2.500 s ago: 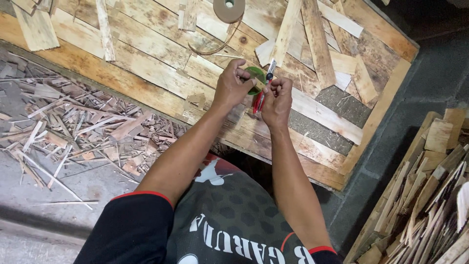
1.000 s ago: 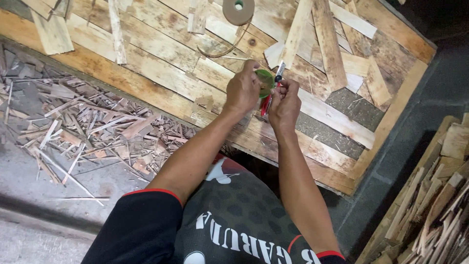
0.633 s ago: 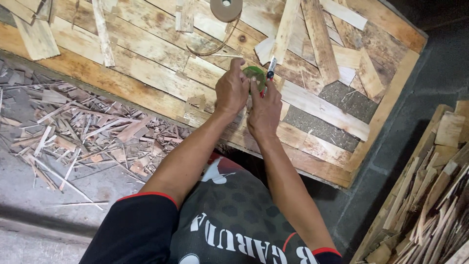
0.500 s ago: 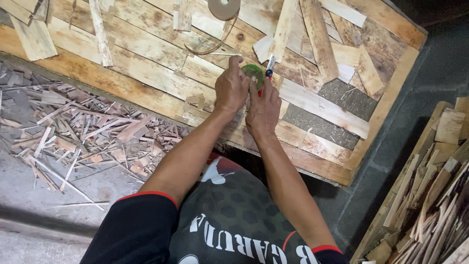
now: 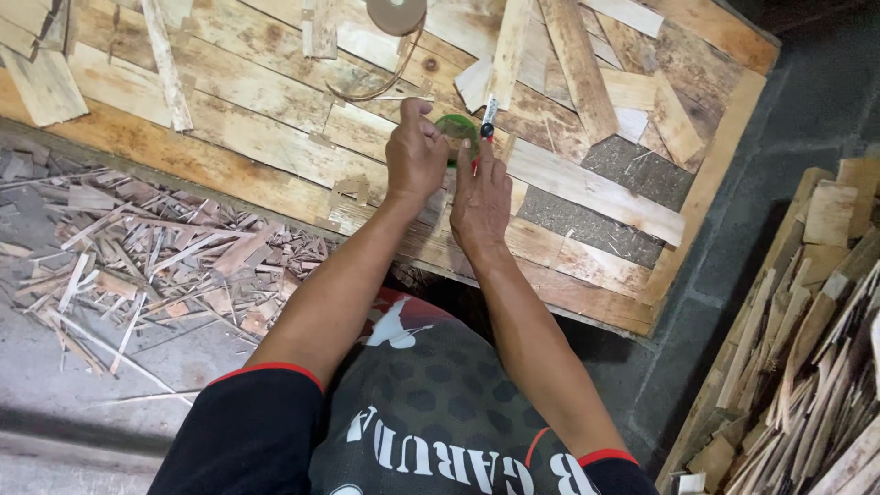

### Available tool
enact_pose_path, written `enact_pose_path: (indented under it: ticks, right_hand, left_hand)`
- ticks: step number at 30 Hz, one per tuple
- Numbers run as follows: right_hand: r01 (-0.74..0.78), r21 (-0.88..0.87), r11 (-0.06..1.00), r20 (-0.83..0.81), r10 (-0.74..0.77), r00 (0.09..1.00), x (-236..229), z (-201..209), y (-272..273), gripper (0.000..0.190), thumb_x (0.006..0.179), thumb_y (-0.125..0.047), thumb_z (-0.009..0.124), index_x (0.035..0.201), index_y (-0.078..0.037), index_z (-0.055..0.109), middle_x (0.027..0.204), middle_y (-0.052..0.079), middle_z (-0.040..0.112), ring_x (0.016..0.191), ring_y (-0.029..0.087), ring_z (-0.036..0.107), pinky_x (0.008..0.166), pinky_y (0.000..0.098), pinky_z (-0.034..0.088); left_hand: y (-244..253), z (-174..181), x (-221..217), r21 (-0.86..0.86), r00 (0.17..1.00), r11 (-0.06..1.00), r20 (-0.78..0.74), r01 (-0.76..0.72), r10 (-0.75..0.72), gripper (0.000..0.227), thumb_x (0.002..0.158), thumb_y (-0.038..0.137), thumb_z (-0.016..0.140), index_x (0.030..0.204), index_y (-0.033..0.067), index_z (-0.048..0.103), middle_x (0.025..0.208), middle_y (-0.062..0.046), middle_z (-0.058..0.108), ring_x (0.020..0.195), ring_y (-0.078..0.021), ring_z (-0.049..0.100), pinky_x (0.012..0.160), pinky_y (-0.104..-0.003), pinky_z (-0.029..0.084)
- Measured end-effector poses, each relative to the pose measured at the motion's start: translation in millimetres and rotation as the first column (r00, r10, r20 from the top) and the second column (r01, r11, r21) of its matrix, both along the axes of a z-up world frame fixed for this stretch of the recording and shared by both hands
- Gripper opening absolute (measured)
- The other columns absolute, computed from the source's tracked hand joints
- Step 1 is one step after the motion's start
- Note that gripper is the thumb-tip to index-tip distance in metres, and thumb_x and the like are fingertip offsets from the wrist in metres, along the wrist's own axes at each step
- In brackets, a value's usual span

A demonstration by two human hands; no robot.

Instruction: The recorder is assembling and cutting thin strips of wood to create a mosaic pattern on a larger wooden frame.

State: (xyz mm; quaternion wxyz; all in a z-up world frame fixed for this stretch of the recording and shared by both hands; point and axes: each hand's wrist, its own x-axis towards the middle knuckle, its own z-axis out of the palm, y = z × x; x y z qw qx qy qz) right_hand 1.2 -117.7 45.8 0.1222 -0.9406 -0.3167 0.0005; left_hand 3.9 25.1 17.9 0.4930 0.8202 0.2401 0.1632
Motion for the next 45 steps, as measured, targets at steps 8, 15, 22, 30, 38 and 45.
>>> enact_pose_path:
  ticks: [8,15,22,30,38,45]
  right_hand:
    - [0.306,0.372,0.876,-0.338,-0.18,0.924,5.3,31.4,-5.9,0.042,0.095,0.0,0.063,0.137,-0.003,0.063,0.134,0.018,0.056,0.114,0.028,0.058,0.091,0.0393,0.052]
    - [0.797,0.451,0.401,-0.882,0.065,0.467,17.3,-10.2,-49.6,0.023,0.095,-0.02,0.074,0.11,-0.003,0.072,0.089,-0.003,0.072,0.076,0.007,0.059,0.07,0.0233,0.051]
    - [0.806,0.522,0.28,-0.838,-0.009,0.546,13.6,-24.7,-126.6,0.011,0.098,-0.014,0.074,0.098,-0.003,0.072,0.086,-0.001,0.068,0.072,0.007,0.056,0.066,0.0236,0.048]
    - [0.757,0.617,0.216,-0.729,-0.207,0.653,32.6,-57.3,-313.5,0.005,0.1,-0.007,0.069,0.103,-0.003,0.066,0.09,-0.002,0.065,0.08,0.006,0.058,0.071,0.0218,0.048]
    - [0.781,0.529,0.331,-0.594,-0.513,0.62,28.9,-65.5,-431.6,0.005,0.103,-0.005,0.064,0.103,0.0,0.064,0.092,0.004,0.071,0.082,0.009,0.065,0.074,0.0247,0.052]
    - [0.741,0.388,0.549,-0.47,-0.574,0.671,35.9,-83.7,-466.1,0.005,0.101,-0.004,0.067,0.101,0.001,0.065,0.088,0.007,0.071,0.081,0.013,0.066,0.075,0.0276,0.053]
  left_hand:
    - [-7.1,8.9,-23.3,-0.457,0.992,0.889,0.107,-0.012,0.069,0.047,0.094,-0.007,0.066,0.133,0.0018,0.042,0.089,-0.007,0.068,0.08,-0.0135,0.07,0.067,-0.025,0.059]
    - [-60.3,29.3,-39.0,-0.719,0.988,0.695,0.111,0.005,0.108,0.052,0.092,-0.007,0.068,0.135,-0.0035,0.041,0.089,-0.007,0.066,0.077,-0.0098,0.064,0.066,-0.023,0.055]
    - [-124.0,16.6,-38.4,-0.641,0.992,0.76,0.118,0.108,-0.041,0.054,0.093,0.002,0.076,0.136,-0.0028,0.044,0.093,-0.006,0.065,0.082,-0.0083,0.062,0.068,-0.021,0.053]
    - [-213.5,31.8,-28.2,-0.014,0.82,0.825,-0.094,0.565,-0.564,0.04,0.091,0.02,0.077,0.124,0.0007,0.065,0.125,-0.018,0.063,0.106,-0.0328,0.066,0.093,-0.044,0.055]
    - [-339.7,7.8,27.9,0.434,0.504,0.355,-0.3,0.828,-0.81,0.06,0.088,0.021,0.07,0.144,0.0094,0.05,0.165,-0.015,0.03,0.153,-0.0378,0.023,0.124,-0.051,0.023]
    - [-383.8,-11.8,64.8,0.416,0.363,0.119,-0.577,0.901,-0.731,0.08,0.095,0.037,0.061,0.161,0.0093,0.026,0.171,-0.011,0.007,0.157,-0.0351,0.004,0.127,-0.05,0.009]
